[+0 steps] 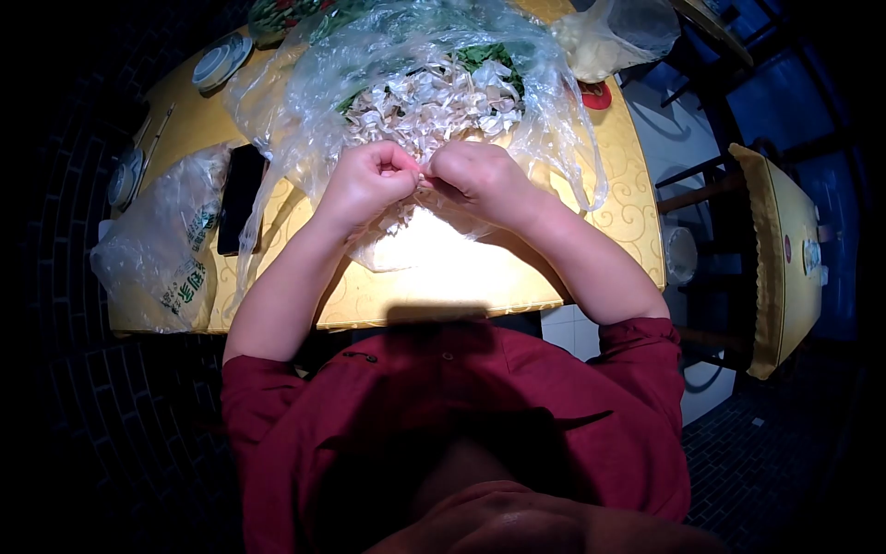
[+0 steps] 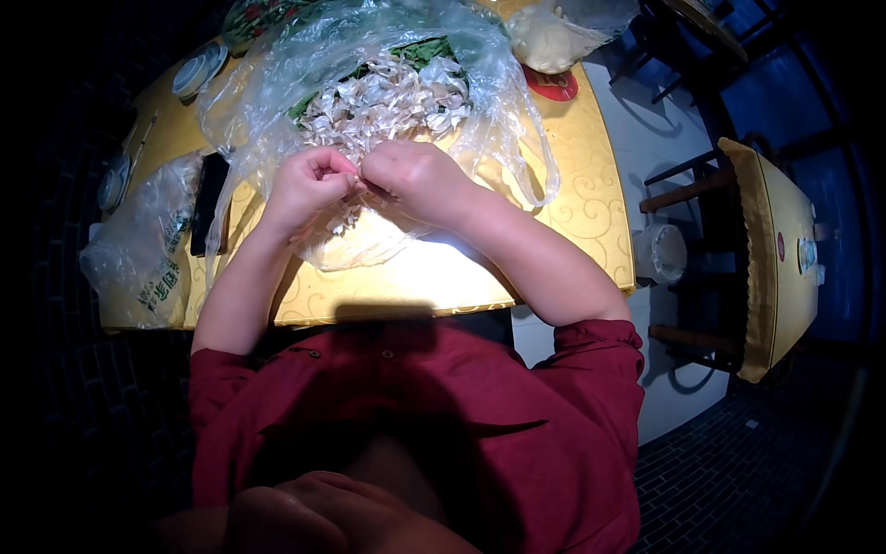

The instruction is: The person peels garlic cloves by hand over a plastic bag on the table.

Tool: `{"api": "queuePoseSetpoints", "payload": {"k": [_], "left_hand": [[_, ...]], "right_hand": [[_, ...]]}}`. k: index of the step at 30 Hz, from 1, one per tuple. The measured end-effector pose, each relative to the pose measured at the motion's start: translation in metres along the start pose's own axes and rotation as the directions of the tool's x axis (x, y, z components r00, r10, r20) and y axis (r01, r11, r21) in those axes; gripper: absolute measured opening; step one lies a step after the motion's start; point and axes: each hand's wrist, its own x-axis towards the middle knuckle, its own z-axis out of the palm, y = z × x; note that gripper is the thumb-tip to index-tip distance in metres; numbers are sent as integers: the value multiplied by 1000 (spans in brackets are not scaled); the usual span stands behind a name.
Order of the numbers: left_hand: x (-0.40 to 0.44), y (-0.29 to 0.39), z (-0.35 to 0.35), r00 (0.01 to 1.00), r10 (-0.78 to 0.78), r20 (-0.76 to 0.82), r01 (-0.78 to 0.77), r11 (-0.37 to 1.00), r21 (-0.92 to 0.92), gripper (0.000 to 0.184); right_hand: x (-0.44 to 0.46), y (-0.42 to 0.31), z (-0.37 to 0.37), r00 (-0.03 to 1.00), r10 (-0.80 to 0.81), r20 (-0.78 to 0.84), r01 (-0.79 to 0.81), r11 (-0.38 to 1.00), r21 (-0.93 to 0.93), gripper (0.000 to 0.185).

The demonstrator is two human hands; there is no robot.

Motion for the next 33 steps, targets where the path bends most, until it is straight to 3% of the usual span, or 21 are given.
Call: {"api": "queuePoseSetpoints", "payload": {"k": [3, 4, 6, 7, 10, 14, 16, 19, 23, 25, 28, 31, 33], "left_hand": [[0, 2, 0, 1000, -18, 6, 18, 996, -83, 2], [-1, 6, 0, 1000, -30, 9, 31, 992, -121, 2], [-5, 18, 3, 999, -33, 35, 39, 978, -203, 2], [-6, 21, 3, 998, -33, 47, 43, 969, -243, 2], [-2, 14, -4, 996, 84, 3, -80, 958, -275, 6], [-1, 20, -10, 993, 64, -96, -86, 964, -251, 6], [0, 21, -10, 989, 64, -133, -84, 985, -151, 3], [6, 7, -5, 929, 307, -207, -284, 950, 133, 5], [2, 9, -6, 918, 336, -213, -272, 921, 279, 8], [1, 14, 0, 877, 427, -220, -330, 869, 370, 8], [-5, 24, 2, 839, 542, -55, -397, 677, 620, 10], [3, 11, 0, 684, 729, -2, -538, 507, 673, 11], [3, 7, -6, 724, 689, -31, -498, 553, 668, 13]], "right_hand": [[1, 3, -1, 997, 72, 18, -73, 997, 24, 12], [1, 2, -1, 978, 208, 26, -210, 963, 167, 11], [2, -2, -2, 886, 454, 98, -449, 783, 431, 10], [3, -3, -2, 783, 586, 208, -591, 599, 540, 11], [9, -5, -7, 712, 649, 268, -574, 319, 754, 14], [7, 3, -6, 714, 638, 289, -505, 184, 843, 14], [6, 3, -5, 690, 656, 305, -562, 220, 797, 16], [4, 0, 2, 702, 653, 285, -558, 255, 790, 18], [2, 1, 3, 698, 648, 304, -603, 303, 738, 20], [3, -1, 2, 697, 647, 308, -597, 287, 749, 21], [2, 0, 2, 685, 651, 328, -619, 282, 733, 22], [3, -3, 3, 673, 676, 300, -641, 330, 693, 19], [3, -4, 4, 662, 693, 283, -654, 350, 671, 18]]}}
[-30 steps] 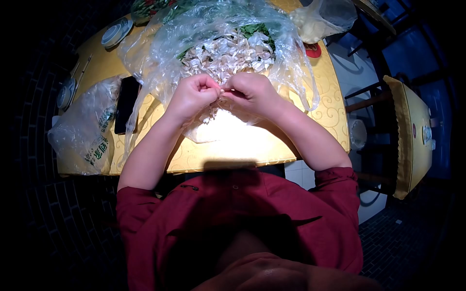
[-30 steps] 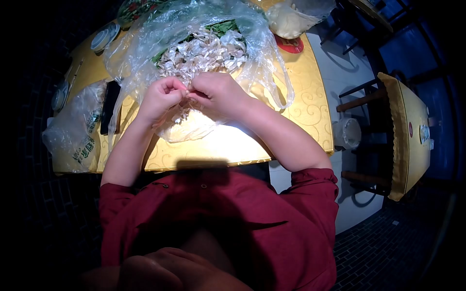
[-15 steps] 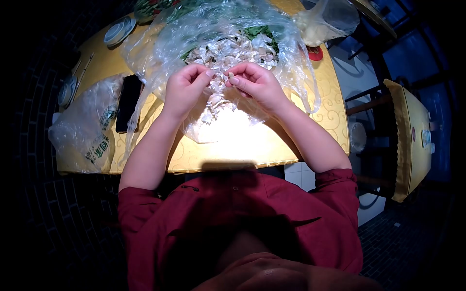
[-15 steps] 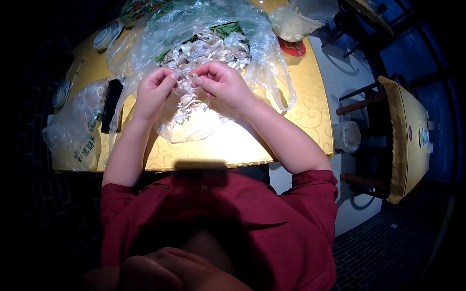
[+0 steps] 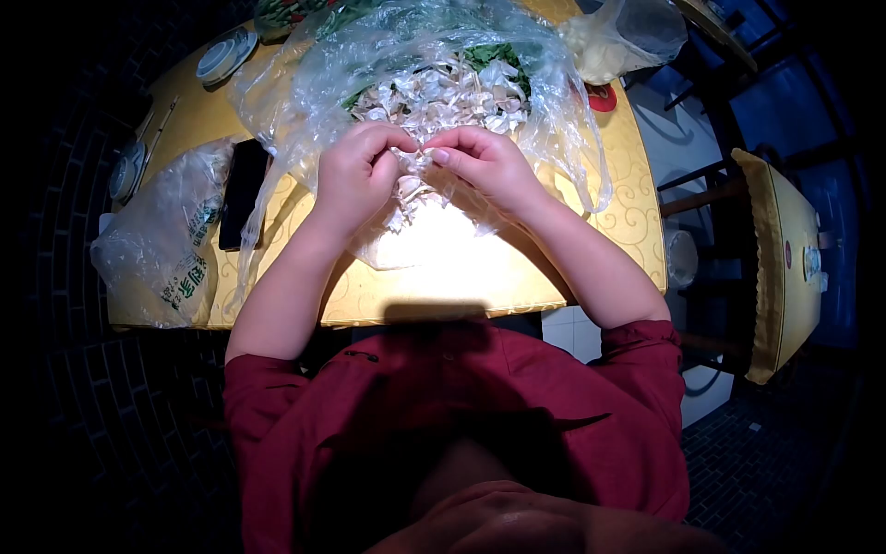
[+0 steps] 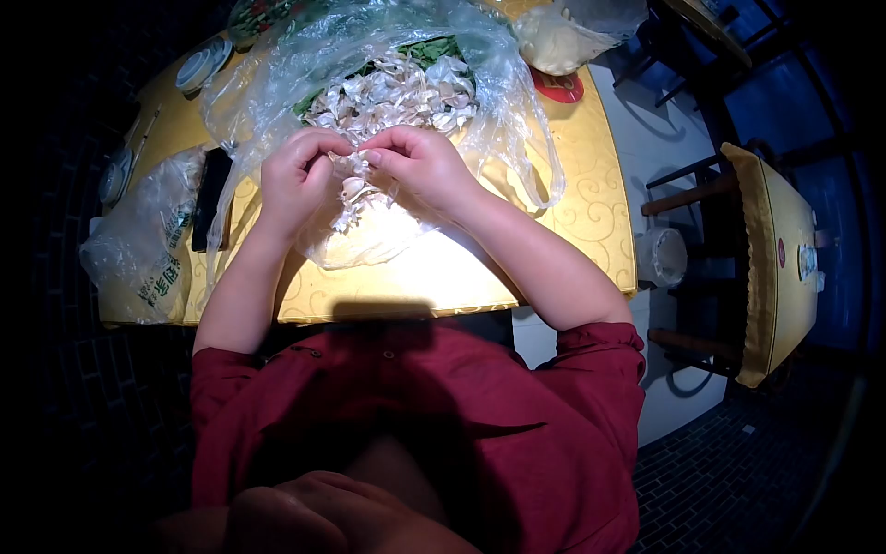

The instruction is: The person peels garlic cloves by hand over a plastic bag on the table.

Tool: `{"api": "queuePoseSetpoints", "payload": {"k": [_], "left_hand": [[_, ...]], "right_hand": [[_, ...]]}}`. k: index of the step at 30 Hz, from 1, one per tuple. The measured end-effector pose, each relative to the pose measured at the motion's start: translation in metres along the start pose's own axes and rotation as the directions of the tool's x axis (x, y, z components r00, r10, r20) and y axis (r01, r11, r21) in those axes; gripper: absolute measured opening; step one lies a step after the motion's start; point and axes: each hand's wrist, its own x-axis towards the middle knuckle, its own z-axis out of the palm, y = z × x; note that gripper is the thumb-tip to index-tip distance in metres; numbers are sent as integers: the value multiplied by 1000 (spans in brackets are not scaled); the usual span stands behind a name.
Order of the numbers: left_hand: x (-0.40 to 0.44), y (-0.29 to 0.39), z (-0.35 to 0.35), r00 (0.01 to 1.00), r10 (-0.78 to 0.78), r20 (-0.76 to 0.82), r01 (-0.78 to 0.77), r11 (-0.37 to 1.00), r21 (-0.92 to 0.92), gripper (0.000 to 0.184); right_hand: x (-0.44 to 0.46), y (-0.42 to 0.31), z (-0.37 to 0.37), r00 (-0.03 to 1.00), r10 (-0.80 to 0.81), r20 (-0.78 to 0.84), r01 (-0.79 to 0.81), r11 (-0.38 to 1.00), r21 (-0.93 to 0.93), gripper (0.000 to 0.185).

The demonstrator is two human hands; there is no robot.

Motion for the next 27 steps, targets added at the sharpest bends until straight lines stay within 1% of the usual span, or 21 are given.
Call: {"api": "queuePoseSetpoints", "payload": {"k": [1, 4, 7, 8, 11, 14, 17, 20, 23, 26, 27], "left_hand": [[0, -1, -1, 1000, -30, 8, 30, 1000, -3, 14], [1, 2, 0, 977, -195, 91, 208, 963, -171, 13], [3, 22, -6, 927, -235, 291, 260, 964, -52, 15], [3, 19, -4, 946, -187, 264, 209, 976, -60, 18], [-3, 10, 0, 952, -229, 201, 252, 963, -96, 17], [-4, 3, 3, 915, -349, 202, 390, 892, -227, 13], [-2, 4, 3, 898, -386, 210, 439, 819, -369, 11], [-1, 7, 2, 923, -340, 180, 382, 868, -318, 12], [-3, 3, 6, 906, -370, 207, 424, 818, -390, 13], [-2, 3, 4, 865, -407, 294, 501, 741, -448, 15], [-1, 4, 2, 867, -389, 313, 494, 756, -429, 15]], "right_hand": [[0, 1, 0, 1000, 8, -5, -8, 1000, -7, 17], [1, 3, -1, 1000, 1, -14, -2, 1000, -24, 17], [1, 2, -2, 1000, 1, -1, -1, 998, -55, 16], [0, 2, -2, 1000, 5, 6, -5, 998, -68, 16], [1, 3, -3, 999, 36, 8, -35, 998, -53, 16], [-1, -9, -5, 981, 171, 95, -181, 978, 103, 19], [-1, -8, -8, 983, 114, 143, -141, 970, 199, 19], [-2, -6, -1, 998, 27, 65, -37, 989, 145, 19], [1, 4, -3, 999, -1, 50, -2, 998, 57, 18], [1, 5, -1, 999, -48, 11, 47, 996, 79, 18], [1, 3, -3, 999, -37, 20, 36, 999, 28, 18]]}}
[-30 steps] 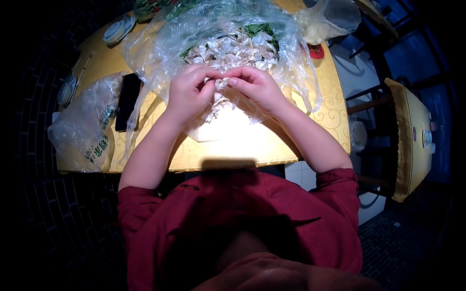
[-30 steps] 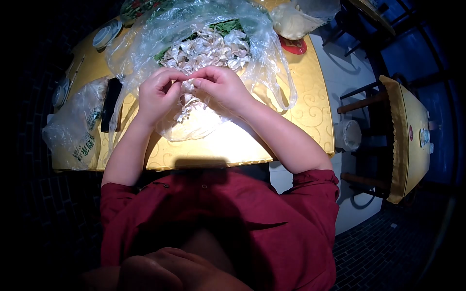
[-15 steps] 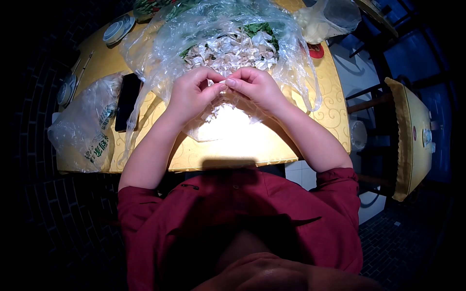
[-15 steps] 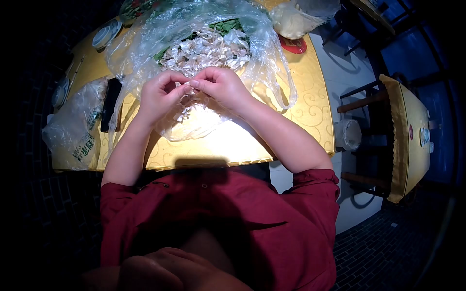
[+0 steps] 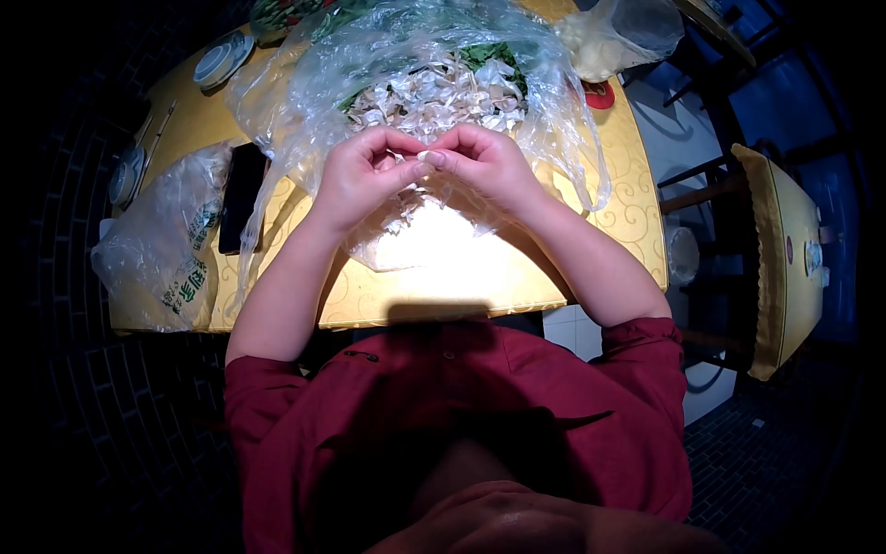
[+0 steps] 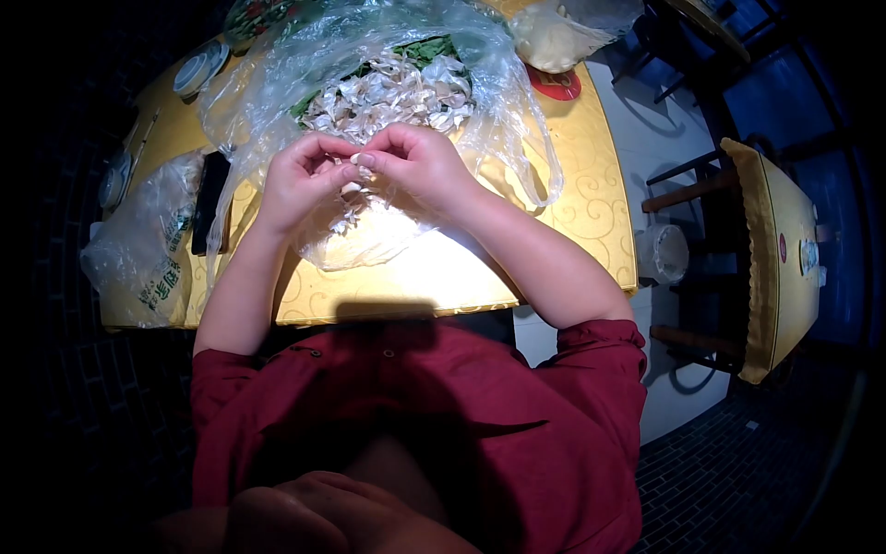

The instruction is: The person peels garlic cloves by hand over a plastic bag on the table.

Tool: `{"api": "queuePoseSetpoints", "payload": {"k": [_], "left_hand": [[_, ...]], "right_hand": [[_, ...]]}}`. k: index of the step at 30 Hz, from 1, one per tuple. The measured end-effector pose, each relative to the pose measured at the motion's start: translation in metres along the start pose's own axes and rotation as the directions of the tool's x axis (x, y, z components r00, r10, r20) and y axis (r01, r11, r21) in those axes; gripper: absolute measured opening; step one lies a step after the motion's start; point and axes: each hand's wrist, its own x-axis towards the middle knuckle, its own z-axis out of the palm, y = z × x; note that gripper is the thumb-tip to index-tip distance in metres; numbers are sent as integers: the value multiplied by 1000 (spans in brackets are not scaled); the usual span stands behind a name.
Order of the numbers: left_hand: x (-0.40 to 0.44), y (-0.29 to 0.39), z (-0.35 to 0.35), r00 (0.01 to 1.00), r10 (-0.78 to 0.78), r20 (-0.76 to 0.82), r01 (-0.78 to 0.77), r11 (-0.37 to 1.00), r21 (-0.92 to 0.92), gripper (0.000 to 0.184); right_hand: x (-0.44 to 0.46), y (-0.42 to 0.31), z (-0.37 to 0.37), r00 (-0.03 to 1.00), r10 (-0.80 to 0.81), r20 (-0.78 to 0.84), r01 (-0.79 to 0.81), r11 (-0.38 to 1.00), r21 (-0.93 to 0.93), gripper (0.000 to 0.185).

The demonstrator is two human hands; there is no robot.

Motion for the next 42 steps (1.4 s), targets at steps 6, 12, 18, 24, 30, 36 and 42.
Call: {"api": "queuePoseSetpoints", "payload": {"k": [6, 12, 18, 24, 30, 36, 42], "left_hand": [[1, -1, -2, 1000, -8, 6, 8, 999, 43, 14], [0, 8, -4, 989, -130, 70, 140, 973, -185, 12], [2, 3, 2, 998, -38, 53, 43, 994, -101, 15], [1, 7, -2, 990, -134, 45, 140, 978, -152, 13], [4, 8, -9, 979, -196, 54, 203, 953, -224, 11], [-1, 18, -1, 960, -188, 205, 244, 924, -295, 12], [-2, 8, -8, 930, -179, 320, 198, 980, -27, 8]], "right_hand": [[0, -7, -5, 998, 59, 33, -55, 992, -110, 18], [-3, -14, -1, 994, 85, 65, -89, 994, 63, 17], [0, -6, -3, 1000, -25, 4, 25, 969, -245, 15], [0, -8, -1, 985, -161, 61, 172, 885, -432, 14], [4, -5, -8, 993, -116, 6, 110, 924, -366, 18], [-1, -3, 0, 946, -286, 155, 325, 852, -411, 23], [-3, -9, -5, 951, -45, 304, 99, 982, -164, 37]]}}
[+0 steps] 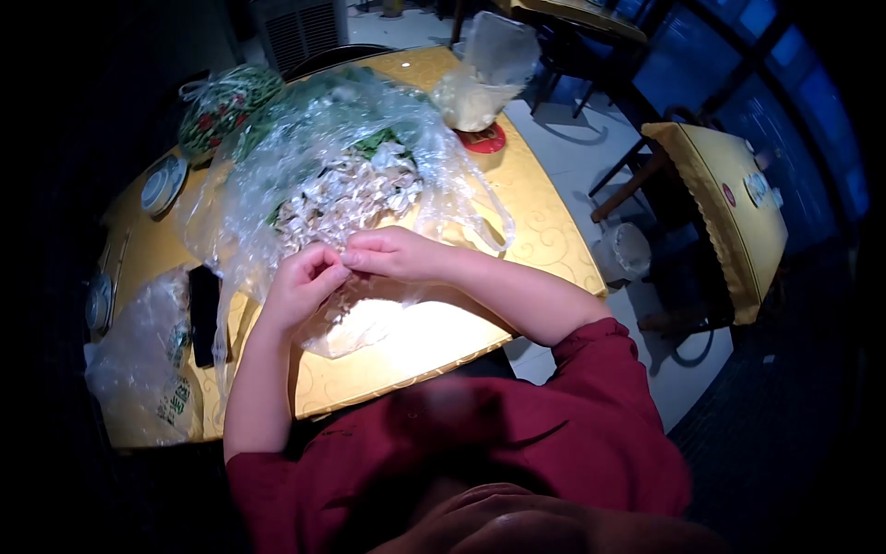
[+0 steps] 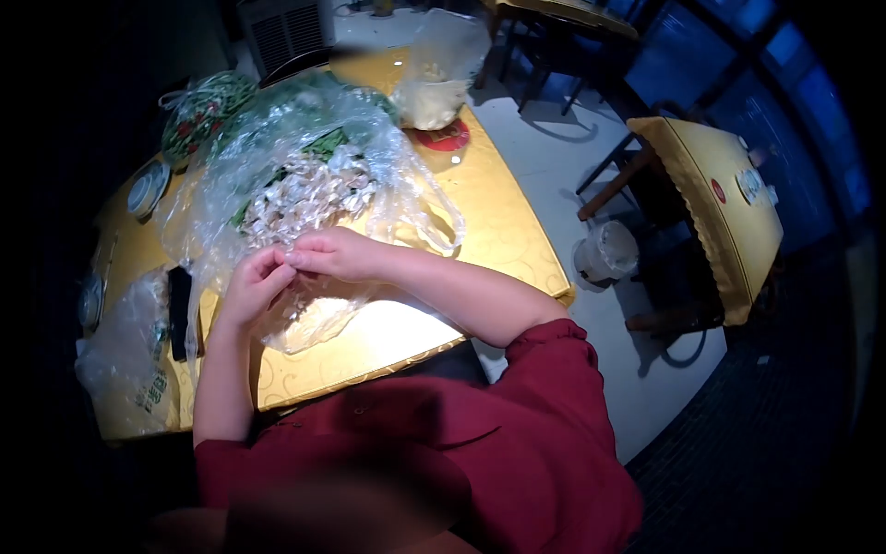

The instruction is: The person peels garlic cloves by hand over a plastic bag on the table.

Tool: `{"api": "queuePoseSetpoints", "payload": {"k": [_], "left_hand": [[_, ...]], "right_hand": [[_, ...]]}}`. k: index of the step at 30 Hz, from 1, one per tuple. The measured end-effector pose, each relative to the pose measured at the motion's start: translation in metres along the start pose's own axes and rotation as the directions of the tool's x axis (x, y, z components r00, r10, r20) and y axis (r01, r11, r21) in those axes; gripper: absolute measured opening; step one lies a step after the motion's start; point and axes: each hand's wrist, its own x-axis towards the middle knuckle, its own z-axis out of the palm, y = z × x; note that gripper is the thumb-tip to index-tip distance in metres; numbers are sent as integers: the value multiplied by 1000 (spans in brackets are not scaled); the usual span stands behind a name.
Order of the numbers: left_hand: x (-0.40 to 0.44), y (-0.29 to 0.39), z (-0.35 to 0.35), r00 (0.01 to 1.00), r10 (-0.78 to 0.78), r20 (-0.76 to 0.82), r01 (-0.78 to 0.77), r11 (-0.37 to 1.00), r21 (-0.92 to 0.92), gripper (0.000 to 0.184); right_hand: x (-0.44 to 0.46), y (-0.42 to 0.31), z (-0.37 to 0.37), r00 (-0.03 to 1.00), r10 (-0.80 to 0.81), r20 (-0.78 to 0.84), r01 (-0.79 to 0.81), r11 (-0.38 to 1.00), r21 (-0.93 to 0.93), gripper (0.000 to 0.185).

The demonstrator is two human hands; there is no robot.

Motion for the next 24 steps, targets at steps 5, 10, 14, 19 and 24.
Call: {"api": "queuePoseSetpoints", "payload": {"k": [5, 10, 14, 19, 24], "left_hand": [[-1, -2, 1, 998, 54, 20, -54, 999, -3, 5], [-3, 0, 1, 992, 101, 73, -107, 991, 82, 6], [-3, -1, 1, 987, 118, 105, -129, 986, 101, 9], [-2, -4, 6, 958, 269, 96, -284, 931, 229, 10], [-2, -1, 11, 914, 398, 79, -398, 839, 372, 10]], "right_hand": [[0, 4, 4, 998, 21, 58, -32, 980, 198, 35], [-8, 0, 6, 987, 126, 104, -154, 928, 339, 33], [-6, 6, 11, 987, 112, 114, -152, 878, 454, 33], [-8, 2, 8, 969, 184, 166, -244, 828, 505, 31], [-9, -1, 8, 931, 294, 215, -362, 671, 647, 22]]}}
